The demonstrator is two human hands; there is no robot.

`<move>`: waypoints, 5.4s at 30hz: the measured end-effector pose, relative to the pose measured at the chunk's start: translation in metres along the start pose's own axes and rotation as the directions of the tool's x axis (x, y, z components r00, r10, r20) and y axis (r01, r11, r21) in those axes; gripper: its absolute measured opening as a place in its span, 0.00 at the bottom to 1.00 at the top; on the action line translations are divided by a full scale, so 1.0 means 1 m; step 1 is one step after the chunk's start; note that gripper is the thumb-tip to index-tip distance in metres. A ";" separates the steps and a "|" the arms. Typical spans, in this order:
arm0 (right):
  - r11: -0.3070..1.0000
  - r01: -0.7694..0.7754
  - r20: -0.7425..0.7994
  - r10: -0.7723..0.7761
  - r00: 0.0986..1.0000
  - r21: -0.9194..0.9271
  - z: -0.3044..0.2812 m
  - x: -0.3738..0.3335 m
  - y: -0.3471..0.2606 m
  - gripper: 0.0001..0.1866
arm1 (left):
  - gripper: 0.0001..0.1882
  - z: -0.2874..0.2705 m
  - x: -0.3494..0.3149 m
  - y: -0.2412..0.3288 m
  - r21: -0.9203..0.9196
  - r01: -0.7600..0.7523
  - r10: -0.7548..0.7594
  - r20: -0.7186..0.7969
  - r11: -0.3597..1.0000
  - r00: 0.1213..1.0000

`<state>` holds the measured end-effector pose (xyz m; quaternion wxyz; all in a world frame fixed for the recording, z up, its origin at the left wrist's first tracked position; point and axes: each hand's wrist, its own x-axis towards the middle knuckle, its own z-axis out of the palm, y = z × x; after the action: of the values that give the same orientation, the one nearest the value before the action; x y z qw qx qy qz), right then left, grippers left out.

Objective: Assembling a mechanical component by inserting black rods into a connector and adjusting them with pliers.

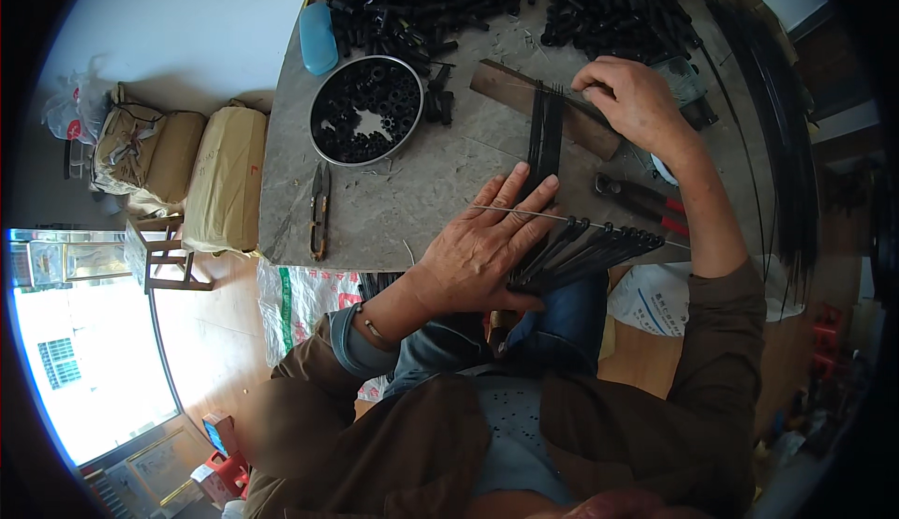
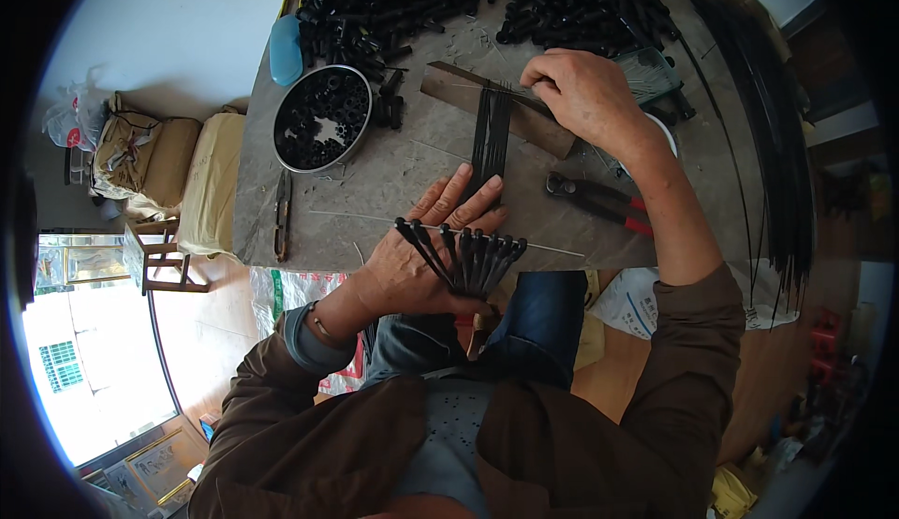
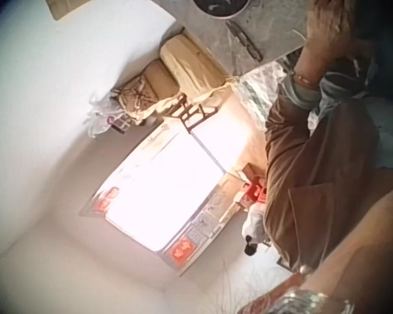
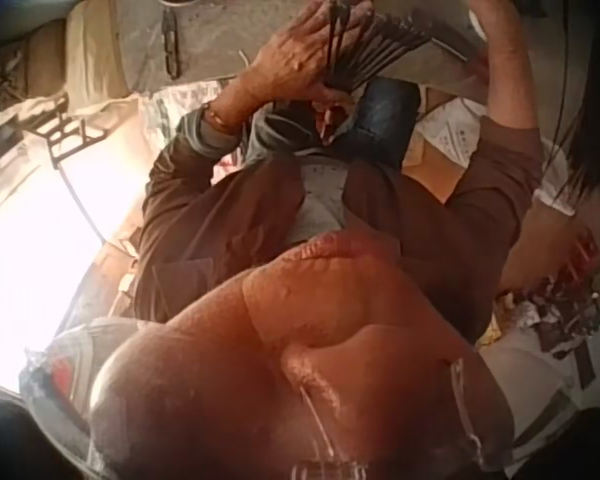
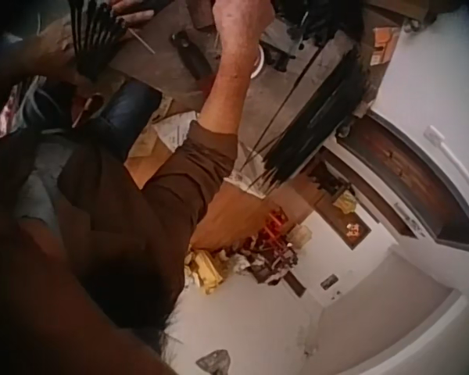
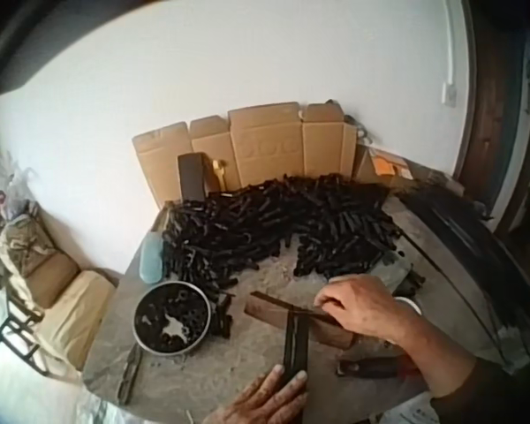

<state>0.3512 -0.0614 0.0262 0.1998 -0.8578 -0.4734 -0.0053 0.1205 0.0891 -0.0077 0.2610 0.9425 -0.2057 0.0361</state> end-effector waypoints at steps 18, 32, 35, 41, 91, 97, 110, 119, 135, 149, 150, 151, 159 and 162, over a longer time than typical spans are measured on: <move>0.997 0.058 -0.017 -0.059 0.998 -0.042 0.006 0.006 0.000 0.06 | 0.53 0.003 -0.003 -0.001 0.003 -0.011 0.011 -0.049 1.000 0.999; 0.985 0.120 -0.027 -0.124 0.992 -0.125 0.003 0.006 -0.001 0.05 | 0.49 0.007 -0.002 -0.003 0.019 -0.019 0.021 -0.096 1.000 0.995; 0.983 0.096 0.002 -0.097 0.995 -0.158 0.000 0.006 -0.006 0.05 | 0.50 0.007 -0.003 -0.003 0.019 -0.020 0.021 -0.083 1.000 0.996; 0.998 0.049 -0.002 -0.049 0.999 -0.035 0.004 0.007 -0.005 0.05 | 0.51 0.008 -0.003 -0.004 0.013 -0.016 0.017 -0.087 1.000 0.996; 0.999 0.034 0.042 -0.035 0.999 0.026 0.006 0.015 -0.012 0.11 | 0.53 0.004 -0.006 -0.002 -0.049 0.008 -0.014 -0.127 0.999 0.992; 0.985 -0.011 0.052 0.002 0.999 0.171 0.010 0.017 -0.009 0.10 | 0.53 0.005 -0.007 -0.004 -0.057 -0.003 -0.005 -0.123 0.998 0.992; 0.962 0.043 0.025 -0.051 0.998 0.269 0.022 0.020 0.001 0.10 | 0.54 0.005 -0.004 -0.003 -0.072 0.009 -0.017 -0.123 0.997 0.992; 0.968 0.085 -0.017 -0.084 0.996 0.234 0.022 0.015 0.004 0.11 | 0.53 0.007 -0.003 -0.003 -0.035 0.023 -0.026 -0.105 0.999 0.994; 0.984 0.093 -0.020 -0.091 0.996 0.151 0.019 0.014 -0.004 0.13 | 0.52 0.005 -0.003 -0.003 -0.020 0.020 -0.022 -0.095 1.000 0.995; 0.975 0.095 0.001 -0.097 0.995 0.203 0.024 0.018 0.002 0.12 | 0.53 0.006 -0.004 -0.004 -0.014 0.031 -0.032 -0.075 0.999 0.997; 0.960 0.100 -0.021 -0.098 0.995 0.260 0.027 0.017 0.005 0.12 | 0.53 0.005 -0.004 -0.004 -0.014 0.032 -0.033 -0.077 0.999 0.996; 0.942 0.106 -0.042 -0.098 0.994 0.317 0.028 0.017 0.007 0.12 | 0.53 0.004 -0.004 -0.003 -0.029 0.028 -0.031 -0.082 0.999 0.996; 0.970 0.021 -0.016 -0.017 1.000 0.244 0.026 0.024 -0.002 0.11 | 0.52 0.004 -0.003 -0.003 -0.018 0.022 -0.023 -0.084 1.000 0.996; 0.970 -0.032 0.024 0.027 0.999 0.240 0.028 0.032 -0.010 0.11 | 0.52 0.004 -0.003 -0.002 -0.014 0.028 -0.029 -0.066 1.000 0.997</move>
<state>0.3560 -0.0210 0.0101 0.2971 -0.8344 -0.4599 0.0638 0.1183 0.0901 -0.0128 0.2745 0.9418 -0.1839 0.0622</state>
